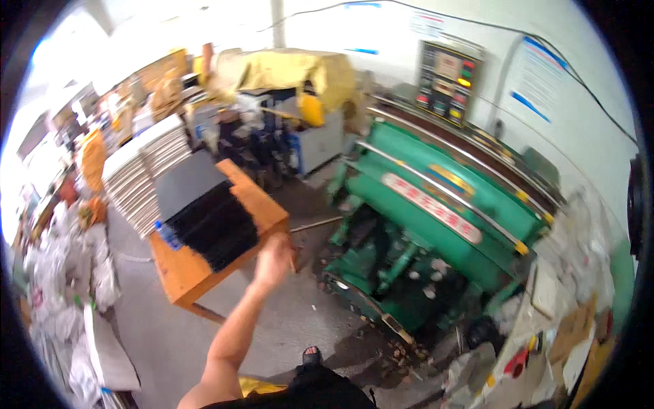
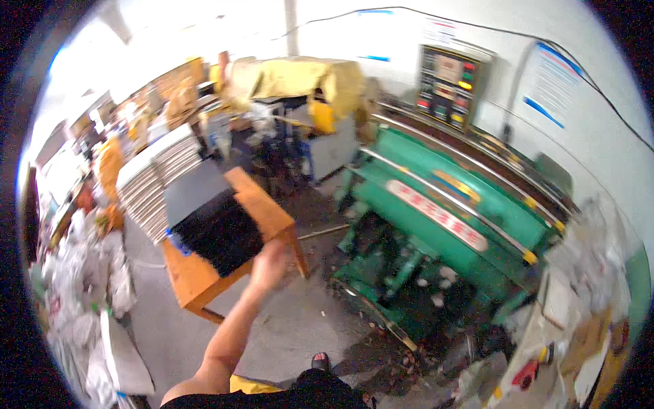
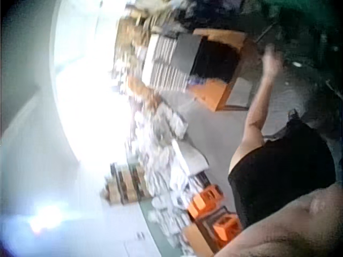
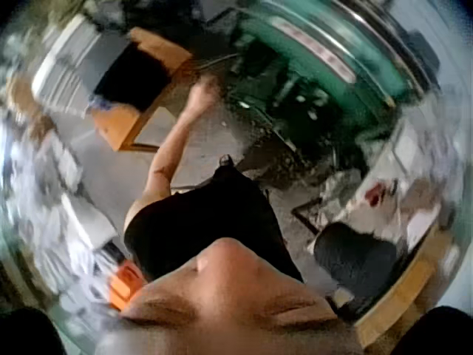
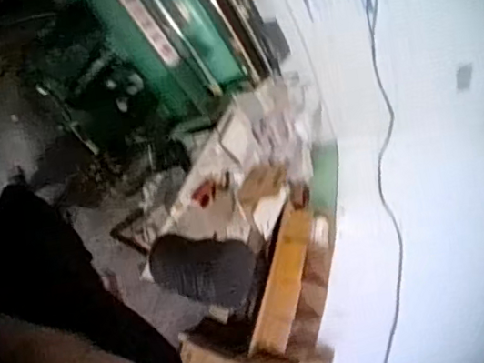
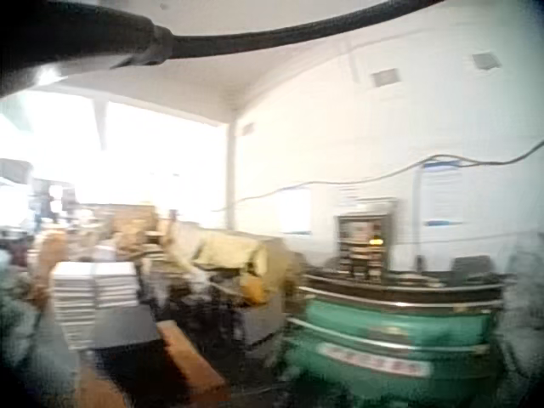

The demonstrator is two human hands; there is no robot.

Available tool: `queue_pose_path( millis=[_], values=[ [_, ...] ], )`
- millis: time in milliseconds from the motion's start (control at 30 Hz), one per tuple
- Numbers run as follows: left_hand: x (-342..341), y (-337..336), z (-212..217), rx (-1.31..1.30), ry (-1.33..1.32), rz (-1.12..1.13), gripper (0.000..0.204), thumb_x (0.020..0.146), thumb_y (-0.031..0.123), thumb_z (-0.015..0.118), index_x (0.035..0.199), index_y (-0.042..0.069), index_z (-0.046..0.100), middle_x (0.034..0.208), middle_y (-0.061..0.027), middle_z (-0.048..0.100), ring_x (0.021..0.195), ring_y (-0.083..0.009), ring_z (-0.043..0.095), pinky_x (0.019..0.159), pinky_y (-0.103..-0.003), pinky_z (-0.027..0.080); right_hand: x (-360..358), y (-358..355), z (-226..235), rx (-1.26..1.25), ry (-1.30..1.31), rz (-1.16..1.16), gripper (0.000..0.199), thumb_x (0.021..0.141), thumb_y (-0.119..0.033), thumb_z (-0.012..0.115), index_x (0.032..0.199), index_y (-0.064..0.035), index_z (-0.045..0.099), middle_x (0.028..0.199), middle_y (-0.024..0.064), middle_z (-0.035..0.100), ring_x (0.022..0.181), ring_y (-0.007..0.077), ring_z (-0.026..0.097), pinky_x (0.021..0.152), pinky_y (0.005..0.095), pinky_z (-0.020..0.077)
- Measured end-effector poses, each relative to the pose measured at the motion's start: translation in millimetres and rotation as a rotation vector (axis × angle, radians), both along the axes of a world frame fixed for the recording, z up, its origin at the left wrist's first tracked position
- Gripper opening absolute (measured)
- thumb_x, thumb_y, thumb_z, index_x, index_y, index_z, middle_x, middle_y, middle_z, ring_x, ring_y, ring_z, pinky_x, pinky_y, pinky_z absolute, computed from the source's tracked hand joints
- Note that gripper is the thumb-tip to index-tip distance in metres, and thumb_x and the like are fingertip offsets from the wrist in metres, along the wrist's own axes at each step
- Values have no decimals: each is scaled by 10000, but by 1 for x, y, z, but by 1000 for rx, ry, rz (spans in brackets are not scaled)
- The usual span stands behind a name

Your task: The person places black circular and rectangular sheets onto an industrial press machine, cycles the press, and then collects and stacks the items.

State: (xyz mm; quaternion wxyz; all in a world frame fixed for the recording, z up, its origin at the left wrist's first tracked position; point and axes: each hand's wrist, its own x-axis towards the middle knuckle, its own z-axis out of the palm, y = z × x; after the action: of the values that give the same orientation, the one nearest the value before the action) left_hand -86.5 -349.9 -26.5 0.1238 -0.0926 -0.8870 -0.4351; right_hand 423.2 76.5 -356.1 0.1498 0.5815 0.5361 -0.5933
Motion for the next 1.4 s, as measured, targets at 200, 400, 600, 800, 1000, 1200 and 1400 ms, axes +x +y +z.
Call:
queue_pose_path(
  millis=[200, 400, 600, 800, 1000, 1200, 1400],
  values=[
    [-31, -268, 70, -475, 699, 1197, 300, 869, 182, 673, 1108, 15, 604, 861, -131, 634, 780, -295, 613, 745, -408, 492, -128, -4, 25, 38, 23, 293, 282, 928, -287, 569, 1075, -50, 610, 944, 115, 648, 874, 278, 647, 729, 409, 529],
    [-57, -389, 16, 732, -73, 618, 245, 907, 275, 676, 988, 46, 643, 753, 11, 557, 591, -95, 487, 516, -252, 403, -216, -44, 37, 46, 134, 433, 277, 935, -275, 566, 1079, -43, 612, 953, 114, 651, 882, 272, 650, 735, 404, 532],
    [-52, -386, 28, 764, 19, 803, 225, 934, 279, 629, 1025, 78, 673, 818, 28, 602, 682, -75, 516, 607, -240, 416, -237, -91, 35, -23, 115, 510, 271, 942, -262, 562, 1083, -35, 614, 962, 113, 653, 889, 266, 652, 741, 400, 535],
    [-43, -389, 39, 616, 105, 720, 278, 925, 259, 649, 1034, 3, 644, 829, -16, 624, 683, -87, 551, 612, -226, 468, -213, -93, 19, -59, -52, 537, 266, 949, -250, 559, 1086, -28, 615, 971, 112, 656, 897, 260, 654, 747, 396, 538],
    [-47, -398, 51, 803, -101, 734, 248, 880, 270, 710, 961, 45, 644, 793, 10, 582, 725, -85, 532, 637, -263, 452, -208, -90, 15, -70, -95, 541, 261, 956, -237, 555, 1090, -21, 617, 979, 111, 658, 904, 254, 657, 753, 392, 541],
    [-49, -422, 49, 660, -110, 803, 209, 896, 322, 676, 851, 129, 610, 763, 67, 533, 690, -57, 505, 625, -255, 436, -229, -95, 19, -75, -21, 530, 257, 963, -225, 552, 1093, -14, 619, 988, 110, 660, 911, 248, 659, 759, 388, 544],
    [3, -367, 63, 1054, -54, 506, 223, 932, 338, 573, 905, 119, 601, 877, 5, 585, 835, -116, 526, 721, -338, 428, -236, -92, 39, -103, 81, 413, 252, 970, -213, 549, 1097, -7, 620, 997, 109, 663, 919, 242, 661, 766, 383, 547]
  ],
)
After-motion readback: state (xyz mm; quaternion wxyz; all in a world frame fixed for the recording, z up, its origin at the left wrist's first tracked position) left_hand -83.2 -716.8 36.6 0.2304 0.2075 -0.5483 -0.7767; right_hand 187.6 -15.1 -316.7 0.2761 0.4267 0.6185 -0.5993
